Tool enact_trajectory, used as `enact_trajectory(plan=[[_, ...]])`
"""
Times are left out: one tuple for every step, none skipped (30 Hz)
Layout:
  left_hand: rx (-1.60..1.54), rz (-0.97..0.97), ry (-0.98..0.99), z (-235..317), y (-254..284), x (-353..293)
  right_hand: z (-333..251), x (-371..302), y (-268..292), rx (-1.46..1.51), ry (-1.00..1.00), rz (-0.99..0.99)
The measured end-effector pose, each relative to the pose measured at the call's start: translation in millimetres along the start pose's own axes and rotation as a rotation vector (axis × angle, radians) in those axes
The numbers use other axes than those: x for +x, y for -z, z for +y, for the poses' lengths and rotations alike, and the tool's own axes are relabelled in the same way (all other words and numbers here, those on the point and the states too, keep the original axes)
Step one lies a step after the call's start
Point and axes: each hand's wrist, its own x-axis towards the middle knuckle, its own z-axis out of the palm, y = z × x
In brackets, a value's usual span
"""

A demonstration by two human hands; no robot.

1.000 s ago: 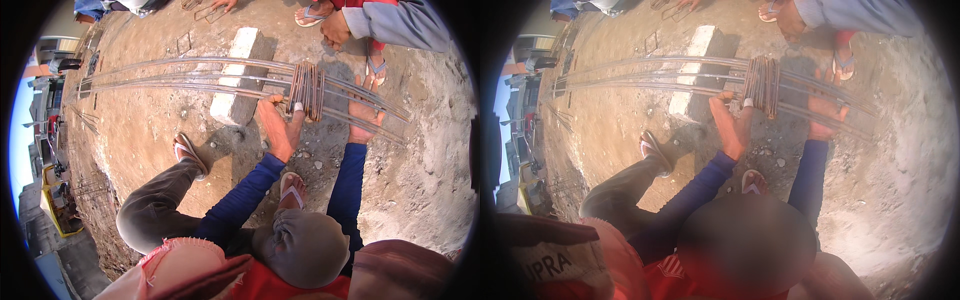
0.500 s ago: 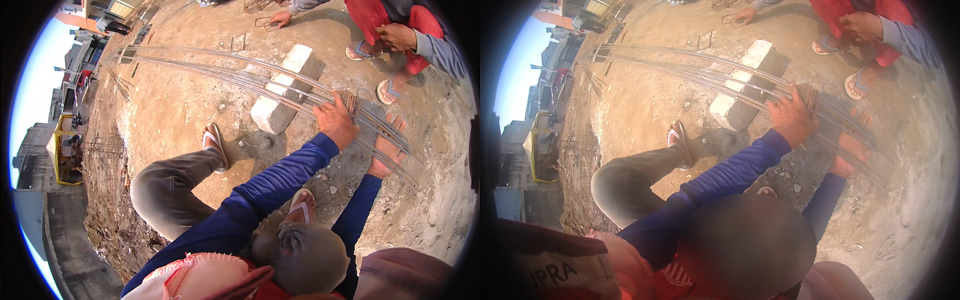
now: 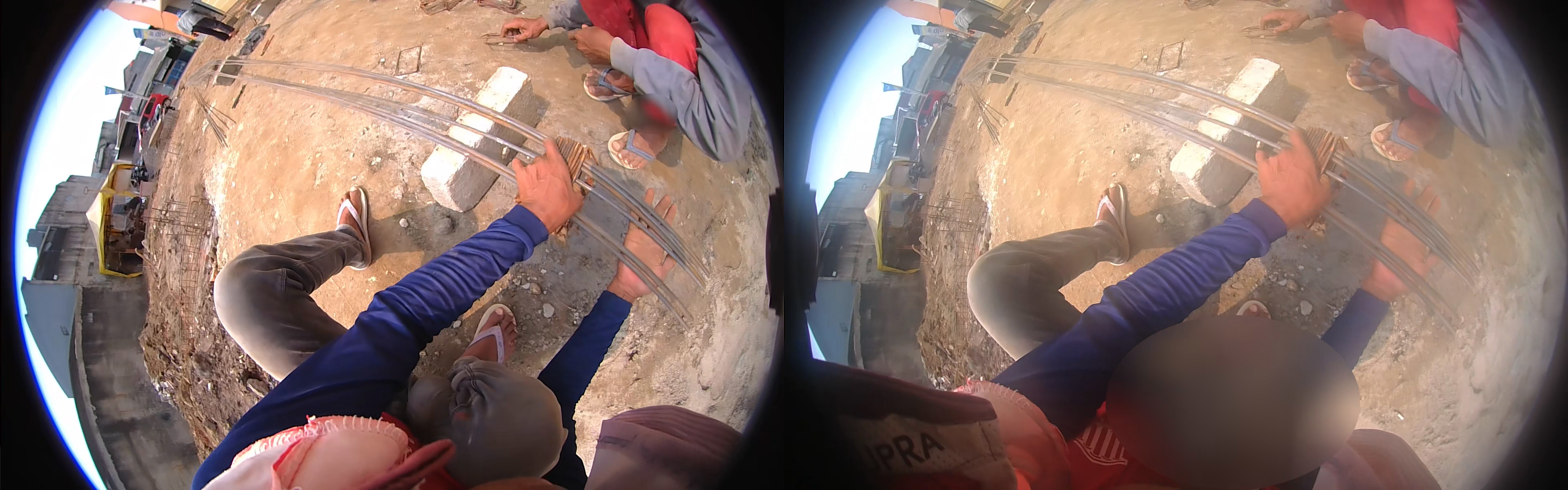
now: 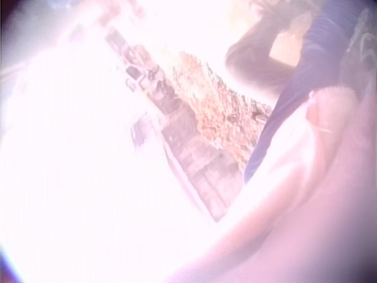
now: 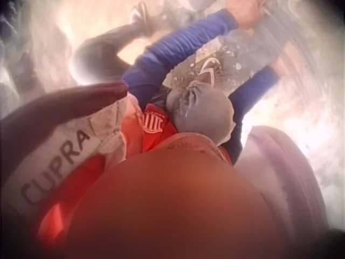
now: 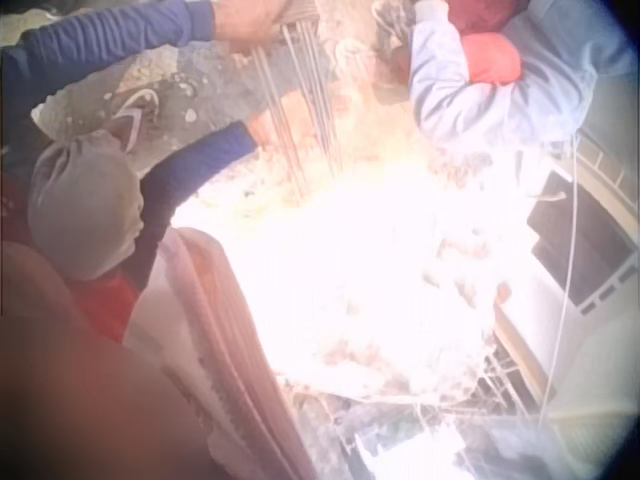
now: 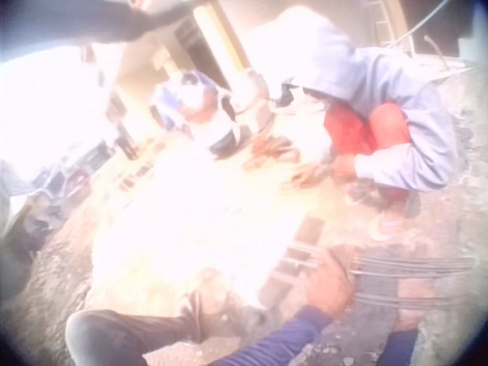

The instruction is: The person gathers long steel rebar rods and aligns them on the ground, then picks up pre-bent rebar stirrups and ties them around the rods using wire. The assembled rebar cage is placed on the ground as the work continues.

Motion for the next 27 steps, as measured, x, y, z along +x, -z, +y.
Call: enact_trajectory(plan=[[0.021, 0.035, -0.005, -3, 2, 1, -2, 1, -1, 0.056, 0.046, 0.075], [0.045, 0.073, -0.007, -8, 5, 2, -3, 0, -3, 0.035, 0.114, 0.201], [0.069, 0.068, 0.013, -14, 8, 5, -3, 0, -4, -0.096, 0.094, 0.222], [0.095, 0.07, 0.036, -21, 13, 8, -5, -1, -6, -0.304, 0.094, 0.284], [0.128, 0.092, 0.06, -31, 20, 14, -5, -2, -8, -0.382, 0.058, 0.234], [0.133, 0.101, 0.066, -44, 30, 19, -5, -3, -10, -0.37, 0.05, 0.248], [0.139, 0.12, 0.068, -57, 41, 23, -6, -3, -12, -0.237, 0.014, 0.16], [0.144, 0.135, 0.067, -67, 49, 26, -5, -4, -13, -0.107, -0.018, 0.076], [0.136, 0.104, 0.082, -75, 56, 30, -5, -6, -16, -0.126, -0.014, 0.049], [0.128, 0.075, 0.098, -82, 64, 34, -3, -6, -18, -0.139, -0.007, 0.02], [0.133, 0.068, 0.113, -90, 74, 37, -2, -6, -20, -0.154, -0.01, -0.034], [0.11, 0.092, 0.077, -93, 81, 39, 0, -6, -22, -0.173, 0.006, -0.012], [0.1, 0.089, 0.069, -94, 87, 39, 1, -5, -24, -0.173, -0.001, -0.01], [0.088, 0.092, 0.061, -95, 93, 40, 3, -4, -26, -0.17, -0.008, -0.009], [0.076, 0.091, 0.052, -94, 99, 40, 4, -2, -29, -0.164, -0.01, -0.005], [0.045, 0.086, 0.062, -94, 104, 39, 5, -1, -31, -0.16, -0.014, 0.0], [0.04, 0.077, 0.066, -93, 111, 40, 6, 2, -34, -0.156, -0.013, 0.006], [0.033, 0.067, 0.071, -94, 117, 40, 7, 3, -35, -0.15, -0.013, 0.015], [0.024, 0.048, 0.08, -95, 123, 41, 8, 5, -37, -0.147, -0.018, 0.018], [0.022, 0.009, 0.077, -99, 129, 43, 10, 6, -39, -0.145, -0.026, 0.024], [0.053, 0.018, 0.09, -104, 134, 45, 10, 7, -40, -0.134, -0.033, 0.029], [0.083, 0.017, 0.103, -110, 140, 50, 11, 8, -42, -0.128, -0.037, 0.038], [0.107, 0.008, 0.108, -115, 142, 56, 10, 8, -45, -0.127, -0.042, 0.041], [0.129, 0.013, 0.127, -124, 145, 63, 9, 8, -47, -0.12, -0.042, 0.048], [0.156, 0.052, 0.121, -135, 147, 71, 8, 8, -50, -0.116, -0.042, 0.048], [0.145, 0.034, 0.168, -148, 151, 81, 5, 11, -53, -0.114, -0.036, 0.045], [0.172, 0.022, 0.197, -163, 155, 89, 4, 10, -54, -0.101, -0.035, 0.055]])
